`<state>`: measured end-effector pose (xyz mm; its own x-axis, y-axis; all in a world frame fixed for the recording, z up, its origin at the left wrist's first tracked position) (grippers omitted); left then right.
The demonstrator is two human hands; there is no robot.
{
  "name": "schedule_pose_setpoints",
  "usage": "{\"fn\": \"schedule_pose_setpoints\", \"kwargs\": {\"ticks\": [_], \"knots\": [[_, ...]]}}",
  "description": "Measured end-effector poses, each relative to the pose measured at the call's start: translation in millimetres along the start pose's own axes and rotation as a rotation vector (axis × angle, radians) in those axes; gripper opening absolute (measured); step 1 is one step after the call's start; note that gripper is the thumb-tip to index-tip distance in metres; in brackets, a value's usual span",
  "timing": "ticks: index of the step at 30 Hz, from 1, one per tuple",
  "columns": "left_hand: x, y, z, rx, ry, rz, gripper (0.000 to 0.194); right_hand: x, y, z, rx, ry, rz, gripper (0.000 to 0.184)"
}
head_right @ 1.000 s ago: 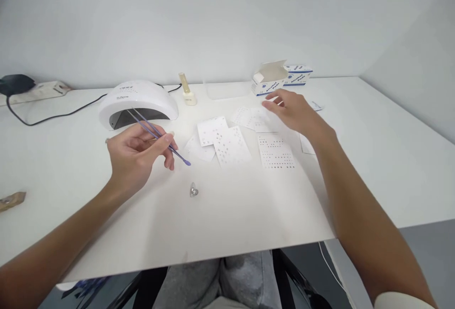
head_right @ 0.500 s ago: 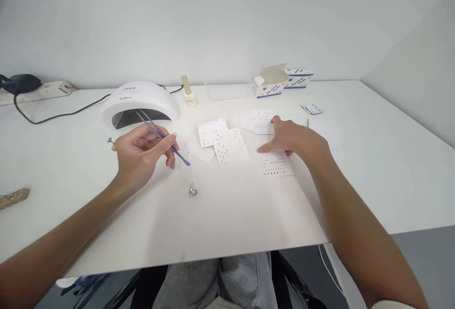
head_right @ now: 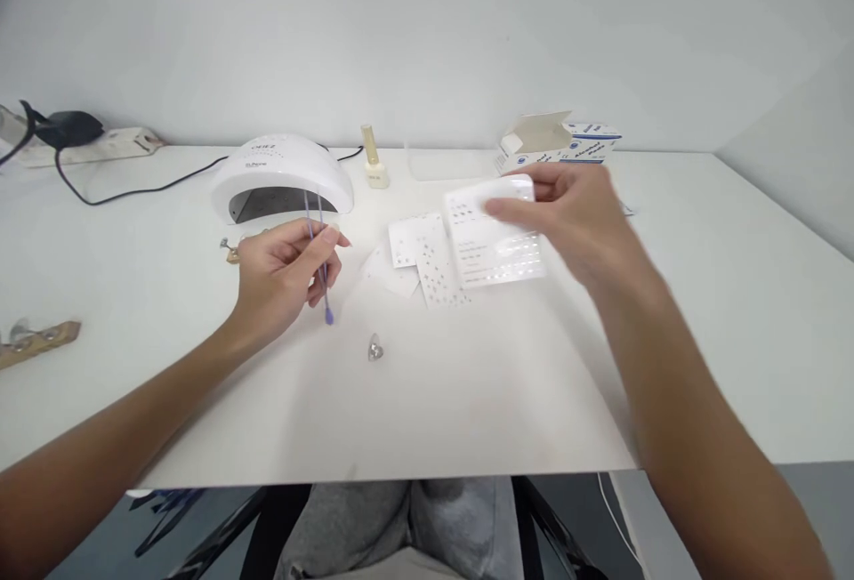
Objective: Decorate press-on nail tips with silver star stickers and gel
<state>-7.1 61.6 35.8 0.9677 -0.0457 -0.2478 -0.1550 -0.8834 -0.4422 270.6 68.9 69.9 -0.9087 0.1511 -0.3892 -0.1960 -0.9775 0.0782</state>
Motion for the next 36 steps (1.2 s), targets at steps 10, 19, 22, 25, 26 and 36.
{"fn": "schedule_pose_setpoints", "kwargs": {"ticks": [10, 19, 22, 25, 26, 36], "knots": [[14.8, 2.0, 17.6, 0.05, -0.384, 0.306, 0.033, 101.9, 11.5, -53.5, 0.246, -0.352, 0.383, 0.029], [14.9, 2.6, 17.9, -0.016, -0.416, 0.325, 0.034, 90.1, 7.6, -45.3, 0.246, -0.343, 0.346, 0.031], [14.4, 3.1, 19.3, -0.038, -0.415, 0.325, 0.034, 80.5, 1.7, -39.3, 0.218, -0.317, 0.296, 0.033], [14.0, 3.4, 19.2, -0.04, -0.417, 0.322, 0.034, 48.1, -15.5, -32.4, 0.103, -0.278, 0.139, 0.045], [14.0, 3.5, 19.1, -0.042, -0.415, 0.322, 0.034, 32.1, -23.0, -32.1, 0.072, -0.259, 0.058, 0.049], [15.5, 4.8, 17.6, -0.053, -0.396, 0.325, 0.033, -39.9, -61.4, -57.3, 0.155, -0.001, -0.238, 0.052]]}}
Point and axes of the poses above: each hand's wrist, its own y-axis away from the middle knuckle, its own x-axis out of the palm, z = x × y, the point moved 6 cm from there along -y, towards the middle knuckle, and after that the axes turned 14 degrees about x, right-handed, at the moved point
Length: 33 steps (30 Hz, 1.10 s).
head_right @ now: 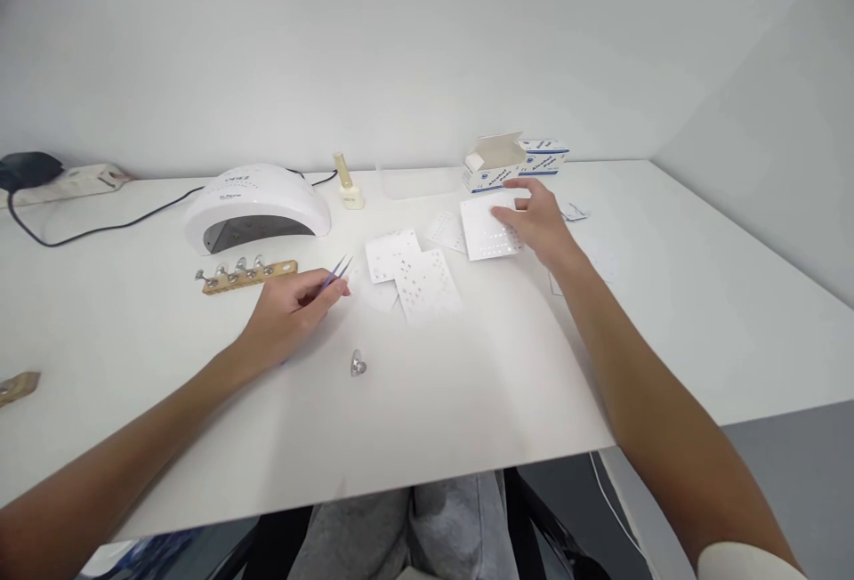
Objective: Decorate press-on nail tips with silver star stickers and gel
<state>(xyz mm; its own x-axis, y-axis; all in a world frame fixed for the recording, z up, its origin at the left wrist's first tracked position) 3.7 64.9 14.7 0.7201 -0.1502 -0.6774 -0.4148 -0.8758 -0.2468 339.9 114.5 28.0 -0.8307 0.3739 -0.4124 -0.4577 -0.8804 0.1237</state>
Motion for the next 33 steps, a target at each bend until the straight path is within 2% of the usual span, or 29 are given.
{"fn": "schedule_pose_setpoints", "kwargs": {"ticks": [3, 6, 9, 11, 13, 15, 17, 19, 21, 23, 25, 27, 30, 33], "knots": [[-0.9, 1.1, 0.0, -0.011, 0.016, -0.001, 0.031, 27.7, 21.5, 7.2, 0.012, -0.21, 0.166, 0.049], [-2.4, 2.1, -0.6, -0.001, 0.045, -0.023, 0.031, 60.5, 57.3, 19.8, -0.011, -0.459, 0.41, 0.034], [-4.1, 3.5, -1.1, 0.017, 0.075, -0.06, 0.03, 82.1, 88.7, 23.7, 0.022, -0.52, 0.54, 0.024], [-4.3, 4.3, -0.5, 0.012, 0.093, -0.075, 0.029, 87.5, 97.6, 24.2, 0.022, -0.484, 0.576, 0.023], [-3.7, 4.6, 0.0, 0.007, 0.103, -0.078, 0.028, 79.5, 90.7, 24.7, -0.024, -0.42, 0.486, 0.026], [-3.1, 4.5, 0.2, 0.007, 0.104, -0.074, 0.028, 58.2, 70.6, 23.7, -0.083, -0.288, 0.264, 0.032], [-3.0, 4.4, 0.3, 0.009, 0.103, -0.072, 0.028, 33.7, 45.0, 18.6, -0.087, -0.033, 0.051, 0.044], [-3.5, 4.6, -0.2, 0.013, 0.104, -0.073, 0.028, 10.7, 20.1, 9.8, -0.05, 0.212, -0.093, 0.056], [-4.0, 4.8, -1.2, 0.019, 0.105, -0.073, 0.028, -2.7, 1.1, -1.6, 0.0, 0.478, -0.129, 0.061], [-4.3, 4.9, -2.2, 0.022, 0.1, -0.072, 0.028, -9.6, -7.5, -8.5, 0.001, 0.575, -0.162, 0.065], [-4.6, 4.8, -2.6, 0.024, 0.096, -0.08, 0.029, -6.5, -3.6, -4.9, -0.112, 0.615, -0.212, 0.067], [-4.8, 4.2, -2.7, 0.034, 0.092, -0.085, 0.029, 10.1, 10.1, 3.5, -0.284, 0.665, -0.173, 0.066], [-3.3, 2.4, -3.6, 0.091, 0.079, -0.048, 0.032, 48.2, 34.8, 6.8, -0.459, 0.837, 0.08, 0.065], [4.8, 2.0, -5.3, 0.169, 0.008, 0.111, 0.037, 69.4, 49.3, 2.3, -0.568, 1.012, 0.182, 0.061]]}}
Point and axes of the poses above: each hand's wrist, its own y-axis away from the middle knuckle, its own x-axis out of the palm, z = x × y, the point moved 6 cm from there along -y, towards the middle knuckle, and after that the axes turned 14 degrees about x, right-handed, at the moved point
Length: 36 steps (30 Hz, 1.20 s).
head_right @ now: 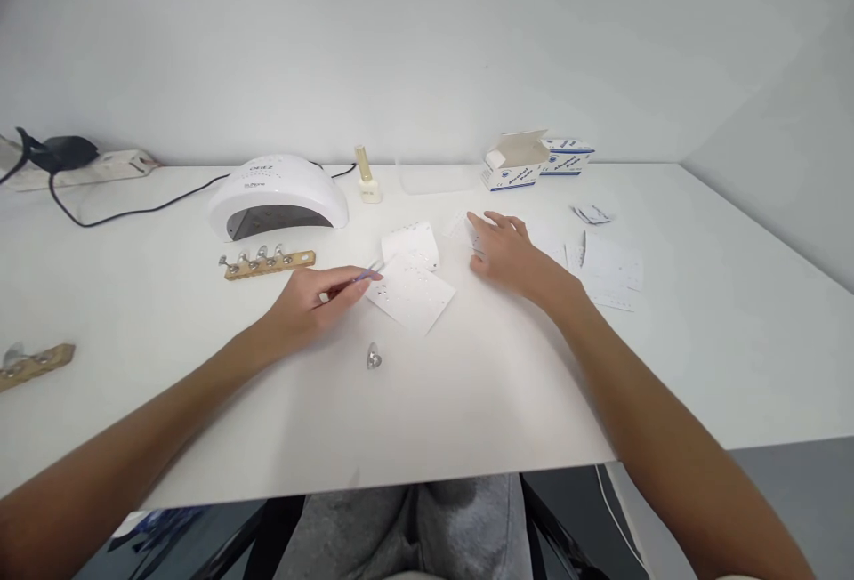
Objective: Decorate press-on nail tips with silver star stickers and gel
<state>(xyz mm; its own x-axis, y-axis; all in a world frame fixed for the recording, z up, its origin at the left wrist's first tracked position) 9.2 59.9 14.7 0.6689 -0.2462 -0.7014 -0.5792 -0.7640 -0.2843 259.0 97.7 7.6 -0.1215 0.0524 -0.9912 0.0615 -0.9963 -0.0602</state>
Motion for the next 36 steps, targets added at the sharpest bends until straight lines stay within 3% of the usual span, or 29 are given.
{"fn": "schedule_pose_setpoints", "kwargs": {"ticks": [4, 8, 13, 18, 21, 24, 28, 32, 36], "knots": [[12.9, 0.9, 1.2, 0.054, -0.235, 0.237, 0.04, 5.1, 2.8, 2.3, -0.11, 0.106, -0.057, 0.055], [15.7, -0.7, 5.3, 0.031, -0.457, 0.306, 0.043, 1.9, 6.4, 5.7, -0.195, 0.12, -0.091, 0.054], [9.1, -3.7, 9.8, -0.061, -0.614, 0.277, 0.046, -5.7, 8.6, 16.6, -0.232, 0.063, -0.143, 0.044], [0.4, -2.5, 15.5, -0.151, -0.69, 0.179, 0.042, -20.8, 7.7, 16.6, -0.141, -0.113, -0.329, 0.036], [-3.3, -2.4, 18.5, -0.152, -0.576, 0.107, 0.036, -35.0, 12.3, 14.5, -0.03, -0.285, -0.477, 0.03], [-13.4, -3.5, 16.3, -0.134, -0.372, -0.065, 0.037, -46.5, 21.5, 17.5, 0.043, -0.44, -0.582, 0.028], [-27.1, -4.0, 7.7, -0.131, 0.046, -0.292, 0.031, -53.1, 36.7, 32.2, -0.031, -0.565, -0.644, 0.029], [-24.7, -3.5, 0.2, -0.214, 0.438, -0.305, 0.03, -45.1, 47.1, 52.9, -0.182, -0.586, -0.557, 0.031], [-17.7, -2.0, -7.0, -0.239, 0.559, -0.259, 0.032, -34.6, 53.2, 69.9, -0.211, -0.599, -0.422, 0.033]]}}
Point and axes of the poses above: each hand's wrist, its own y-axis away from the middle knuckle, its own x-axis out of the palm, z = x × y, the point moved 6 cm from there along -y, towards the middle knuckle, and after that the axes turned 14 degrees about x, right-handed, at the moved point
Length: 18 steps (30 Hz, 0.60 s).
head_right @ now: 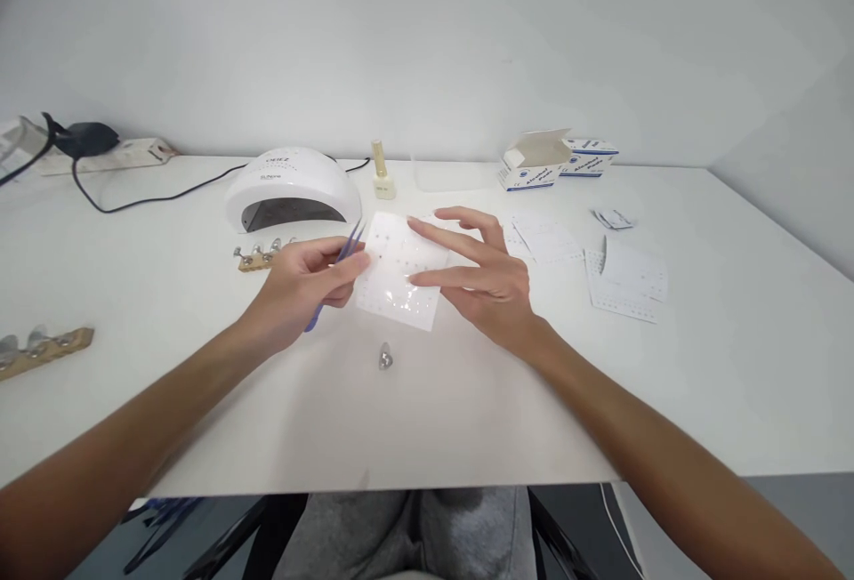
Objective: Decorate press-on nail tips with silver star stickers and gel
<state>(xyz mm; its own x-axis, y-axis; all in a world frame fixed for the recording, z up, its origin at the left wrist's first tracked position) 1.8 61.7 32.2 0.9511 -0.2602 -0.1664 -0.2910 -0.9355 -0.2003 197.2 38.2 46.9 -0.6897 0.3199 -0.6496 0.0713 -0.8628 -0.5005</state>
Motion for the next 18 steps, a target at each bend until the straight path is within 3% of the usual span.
{"fn": "schedule_pose_setpoints", "kwargs": {"ticks": [3, 6, 8, 11, 14, 18], "knots": [[3.0, 2.5, 2.1, -0.005, 0.021, 0.005, 0.037, 0.4, 0.1, 5.0, 0.078, -0.163, 0.0, 0.031], [1.8, 3.0, 6.5, -0.009, 0.017, -0.029, 0.036, 5.2, -5.6, -5.9, 0.332, -0.479, 0.054, 0.043], [1.5, 2.2, 8.7, -0.002, -0.014, -0.037, 0.035, 20.0, -6.6, -14.7, 0.523, -0.748, 0.215, 0.051], [2.5, 1.3, 9.4, 0.019, -0.097, -0.035, 0.036, 44.1, -0.1, -16.0, 0.683, -1.012, 0.496, 0.045], [8.3, 2.6, 10.2, 0.003, -0.149, 0.024, 0.038, 55.8, 10.4, -16.0, 0.76, -1.025, 0.603, 0.029], [14.7, 4.5, 12.4, -0.017, -0.148, 0.111, 0.036, 58.8, 18.0, -22.8, 0.858, -0.961, 0.575, 0.024]]}}
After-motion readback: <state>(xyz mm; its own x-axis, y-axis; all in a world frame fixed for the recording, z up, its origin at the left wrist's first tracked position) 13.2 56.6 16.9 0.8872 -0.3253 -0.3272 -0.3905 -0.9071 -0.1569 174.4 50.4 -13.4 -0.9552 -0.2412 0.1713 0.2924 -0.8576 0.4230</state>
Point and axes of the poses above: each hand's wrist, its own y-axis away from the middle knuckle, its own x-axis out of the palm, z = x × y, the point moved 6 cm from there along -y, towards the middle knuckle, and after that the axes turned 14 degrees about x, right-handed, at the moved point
